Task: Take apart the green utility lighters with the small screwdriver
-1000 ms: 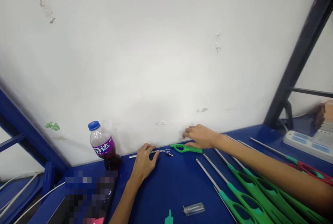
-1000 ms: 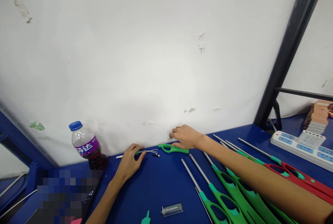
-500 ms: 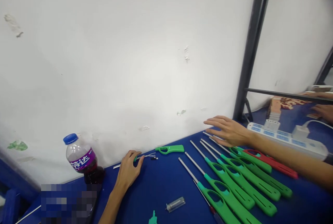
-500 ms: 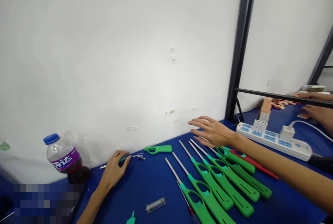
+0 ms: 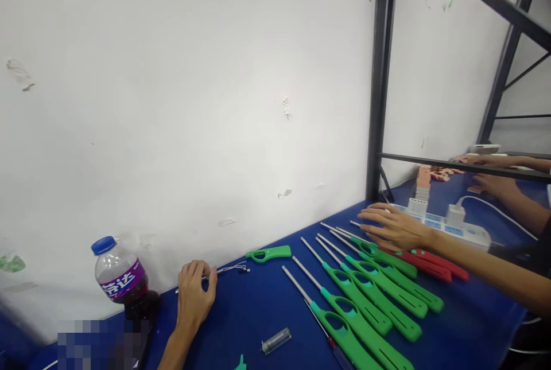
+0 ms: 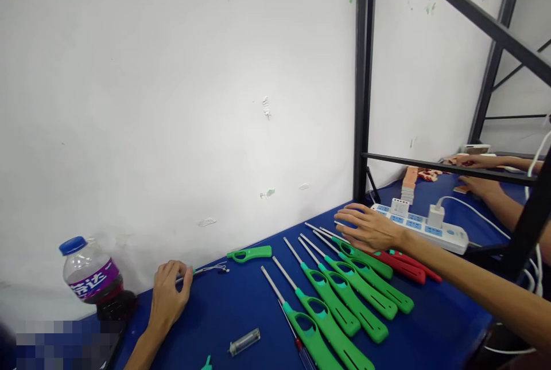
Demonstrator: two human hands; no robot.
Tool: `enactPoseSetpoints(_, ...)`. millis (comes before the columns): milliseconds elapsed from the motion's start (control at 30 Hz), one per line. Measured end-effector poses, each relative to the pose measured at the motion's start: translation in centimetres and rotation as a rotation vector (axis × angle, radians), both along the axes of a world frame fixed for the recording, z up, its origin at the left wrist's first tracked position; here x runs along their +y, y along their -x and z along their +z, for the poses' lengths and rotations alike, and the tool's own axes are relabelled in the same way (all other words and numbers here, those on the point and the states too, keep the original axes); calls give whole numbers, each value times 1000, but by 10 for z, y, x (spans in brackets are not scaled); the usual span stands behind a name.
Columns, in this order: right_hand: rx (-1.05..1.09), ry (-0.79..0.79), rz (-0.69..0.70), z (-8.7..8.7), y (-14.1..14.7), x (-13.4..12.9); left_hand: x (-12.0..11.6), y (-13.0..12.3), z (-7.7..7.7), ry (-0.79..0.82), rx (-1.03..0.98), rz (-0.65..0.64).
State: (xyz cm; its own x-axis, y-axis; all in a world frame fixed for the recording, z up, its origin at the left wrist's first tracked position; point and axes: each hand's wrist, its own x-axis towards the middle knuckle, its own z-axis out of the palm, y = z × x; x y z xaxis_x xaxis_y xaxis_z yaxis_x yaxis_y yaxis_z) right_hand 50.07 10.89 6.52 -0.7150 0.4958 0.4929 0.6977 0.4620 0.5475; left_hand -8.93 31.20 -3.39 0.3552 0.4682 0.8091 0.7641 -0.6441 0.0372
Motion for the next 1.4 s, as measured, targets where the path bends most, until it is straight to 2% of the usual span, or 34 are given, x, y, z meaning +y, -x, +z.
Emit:
enactPoseSetpoints(200,-4,-50,131,11,36,5,0,-2,-11,-111,-33,17)
enactPoseSetpoints(367,36,-33,257,14,73,16,3,-2,-21,-93,-30,45)
enactPoseSetpoints(467,41,32,313,12,107,15,3,-3,-24,-59,-23,62)
enactPoseSetpoints(567,54,125,361,4,157,3,2,-2,-24,-26,-19,88)
enactPoseSetpoints(667,122,242,317,-11,218,-24,0,-2,-23,9,-15,110)
enactPoseSetpoints(733,272,440,181,-26,256,-43,-1,-3,-23,31,-18,121)
enactPoseSetpoints(800,446,487,121,-44,287,-59,-2,-4,-22,50,-26,130)
enactPoseSetpoints(867,499,470,60,-65,309,-67,-2,-5,-21,66,-35,139)
enactPoseSetpoints(1000,628,461,-194,-107,337,-65,-3,-6,-21,102,-36,150)
enactPoseSetpoints(1100,663,575,-245,-122,356,-59,-2,-7,-20,139,-31,155)
enactPoseSetpoints(1200,678,709,-227,-119,377,-52,-3,-9,-20,178,-32,156)
enactPoseSetpoints(1400,794,930,-123,-89,409,-33,-6,-12,-15,244,-23,153)
